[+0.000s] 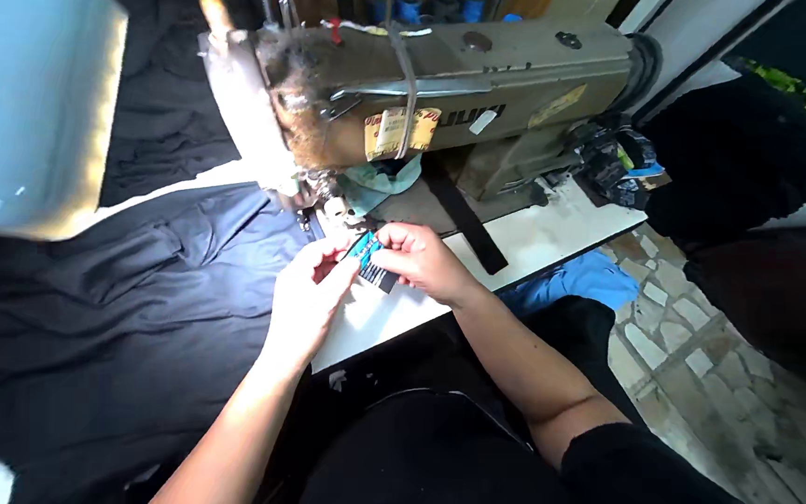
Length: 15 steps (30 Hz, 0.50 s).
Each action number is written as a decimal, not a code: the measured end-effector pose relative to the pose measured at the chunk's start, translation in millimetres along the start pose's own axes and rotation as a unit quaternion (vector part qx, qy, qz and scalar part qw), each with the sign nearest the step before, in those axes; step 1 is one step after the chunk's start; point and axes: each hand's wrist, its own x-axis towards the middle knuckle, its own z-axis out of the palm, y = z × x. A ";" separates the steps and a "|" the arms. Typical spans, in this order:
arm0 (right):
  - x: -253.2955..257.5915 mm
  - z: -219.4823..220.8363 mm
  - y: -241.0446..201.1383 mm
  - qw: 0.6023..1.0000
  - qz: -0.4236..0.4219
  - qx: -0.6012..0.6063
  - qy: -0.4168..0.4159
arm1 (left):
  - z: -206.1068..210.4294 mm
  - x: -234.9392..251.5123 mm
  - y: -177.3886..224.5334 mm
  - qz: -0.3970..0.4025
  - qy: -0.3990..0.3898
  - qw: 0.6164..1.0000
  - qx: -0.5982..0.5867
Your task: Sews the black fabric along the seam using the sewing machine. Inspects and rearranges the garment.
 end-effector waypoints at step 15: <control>-19.1 20.1 -10.5 0.996 -0.021 -0.078 -0.039 | -13.6 -33.1 -11.9 0.291 0.061 0.932 0.206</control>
